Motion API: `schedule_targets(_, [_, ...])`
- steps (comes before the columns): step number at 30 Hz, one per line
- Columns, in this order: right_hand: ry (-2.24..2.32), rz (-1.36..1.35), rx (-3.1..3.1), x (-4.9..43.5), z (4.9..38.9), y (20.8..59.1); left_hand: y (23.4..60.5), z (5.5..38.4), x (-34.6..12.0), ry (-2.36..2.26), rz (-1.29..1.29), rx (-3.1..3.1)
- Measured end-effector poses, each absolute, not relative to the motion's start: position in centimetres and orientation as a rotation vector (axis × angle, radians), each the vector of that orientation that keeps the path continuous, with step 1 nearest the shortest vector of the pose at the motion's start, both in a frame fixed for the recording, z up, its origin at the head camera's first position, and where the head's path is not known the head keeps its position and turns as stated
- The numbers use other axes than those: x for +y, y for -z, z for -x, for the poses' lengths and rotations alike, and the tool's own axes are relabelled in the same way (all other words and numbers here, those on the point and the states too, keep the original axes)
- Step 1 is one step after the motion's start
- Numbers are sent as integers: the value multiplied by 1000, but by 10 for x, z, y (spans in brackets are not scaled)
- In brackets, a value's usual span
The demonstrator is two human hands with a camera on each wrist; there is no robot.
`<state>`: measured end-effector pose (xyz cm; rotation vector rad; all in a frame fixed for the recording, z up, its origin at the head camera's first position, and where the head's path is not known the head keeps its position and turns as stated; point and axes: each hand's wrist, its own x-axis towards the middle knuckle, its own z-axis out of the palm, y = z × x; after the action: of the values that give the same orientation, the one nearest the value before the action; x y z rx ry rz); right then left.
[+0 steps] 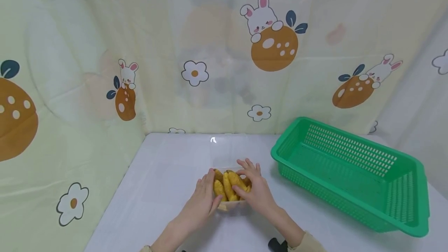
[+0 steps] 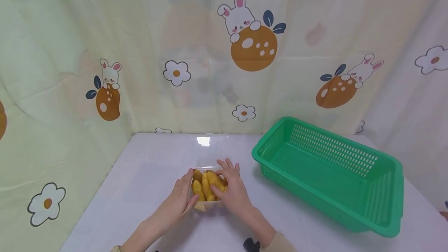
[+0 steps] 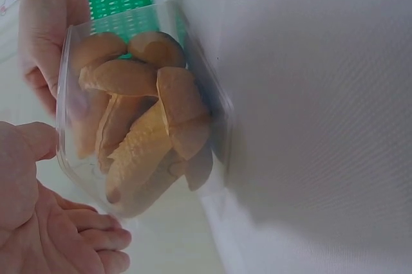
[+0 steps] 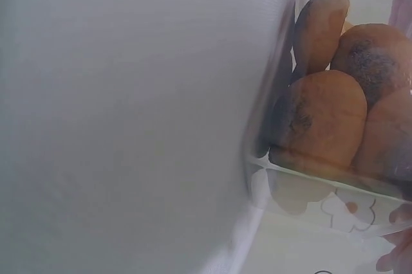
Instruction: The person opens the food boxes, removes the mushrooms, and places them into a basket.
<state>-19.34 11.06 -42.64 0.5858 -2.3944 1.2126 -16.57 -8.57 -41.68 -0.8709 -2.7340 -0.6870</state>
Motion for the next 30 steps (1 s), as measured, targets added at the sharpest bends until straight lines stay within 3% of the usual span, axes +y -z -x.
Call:
schedule_targets(19, [-1276,-546,-2318,113,186,424,420,164,-85,688,857,-2766])
schedule_targets(30, [-1321,-669,-2201,116,187,420,422,165,-85,673,855,-2749])
